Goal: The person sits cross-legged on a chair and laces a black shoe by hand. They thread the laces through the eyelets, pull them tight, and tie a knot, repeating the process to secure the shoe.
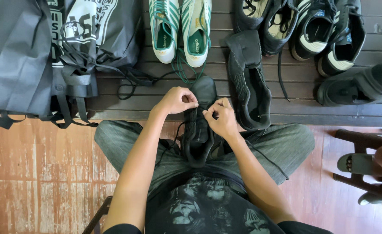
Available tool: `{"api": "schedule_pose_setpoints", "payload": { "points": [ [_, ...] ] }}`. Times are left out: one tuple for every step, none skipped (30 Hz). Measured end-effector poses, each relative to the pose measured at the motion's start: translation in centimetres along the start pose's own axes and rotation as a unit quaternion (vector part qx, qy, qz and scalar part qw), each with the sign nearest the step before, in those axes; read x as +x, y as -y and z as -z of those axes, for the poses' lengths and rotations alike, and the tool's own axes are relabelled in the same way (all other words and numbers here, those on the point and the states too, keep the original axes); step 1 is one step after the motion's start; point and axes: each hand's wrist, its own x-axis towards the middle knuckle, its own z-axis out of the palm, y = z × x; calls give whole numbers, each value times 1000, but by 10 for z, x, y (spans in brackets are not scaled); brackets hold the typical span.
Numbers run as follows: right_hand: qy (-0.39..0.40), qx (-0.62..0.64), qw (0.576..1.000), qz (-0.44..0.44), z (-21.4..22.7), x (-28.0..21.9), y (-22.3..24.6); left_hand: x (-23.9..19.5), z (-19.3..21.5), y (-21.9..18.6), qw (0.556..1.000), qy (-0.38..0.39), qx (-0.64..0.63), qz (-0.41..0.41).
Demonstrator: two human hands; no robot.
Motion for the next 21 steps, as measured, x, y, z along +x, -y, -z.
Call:
{"api": "schedule_pose_setpoints", "payload": {
  "points": [
    [-10, 29, 999, -10, -3, 0, -6, -2, -1, 0, 1000, -3, -17, 9],
    [-18, 58, 998, -17, -7, 0, -12, -5, -2, 2, 999, -8, -34, 18],
    [-17, 58, 998, -17, -9, 0, -18, -3, -3, 4, 999, -9, -34, 19],
    [-16, 109, 993, -39, -12, -1, -24, -1, -5, 7, 999, -3, -37, 23],
    [-15, 160, 985, -61, -16, -1, -29, 0, -6, 10, 999, 3, -39, 27],
    [-15, 160, 985, -60, -14, 0, -28, 0, -6, 11, 999, 2, -39, 27],
    [8, 203, 976, -77, -12, 1, -27, 0, -6, 12, 999, 3, -48, 26],
    [29, 245, 964, -94, -9, 2, -27, 0, -7, 12, 998, 5, -56, 25],
    [29, 245, 965, -94, -11, 2, -31, -2, -7, 9, 998, 5, -56, 25],
    [34, 276, 955, -103, -12, 2, -34, -4, -6, 6, 998, 7, -53, 28],
    [38, 306, 945, -112, -14, 3, -38, -6, -5, 3, 998, 8, -50, 31],
    [39, 306, 945, -112, -12, 3, -39, -6, -5, 2, 998, 8, -51, 31],
    [48, 330, 936, -116, -10, 4, -39, -7, -5, 1, 998, 3, -50, 32],
    [58, 354, 926, -121, -8, 3, -40, -7, -6, -1, 998, -2, -50, 33],
    [58, 354, 926, -121, -7, 3, -40, -7, -7, -1, 998, -2, -50, 33],
    [64, 372, 917, -127, -6, 2, -40, -7, -8, -1, 998, -3, -53, 37],
    [69, 390, 909, -133, -6, 2, -40, -7, -8, -2, 998, -4, -55, 41],
    [70, 390, 909, -133, -2, 1, -35, -8, -8, -3, 998, -4, -55, 42],
    [78, 405, 900, -141, 2, 0, -30, -9, -8, -5, 997, -6, -56, 50],
    [87, 419, 892, -147, 6, 0, -25, -10, -7, -7, 997, -8, -57, 59],
    [87, 419, 892, -146, 9, -2, -21, -9, -7, -7, 997, -9, -57, 58]
  ]
}}
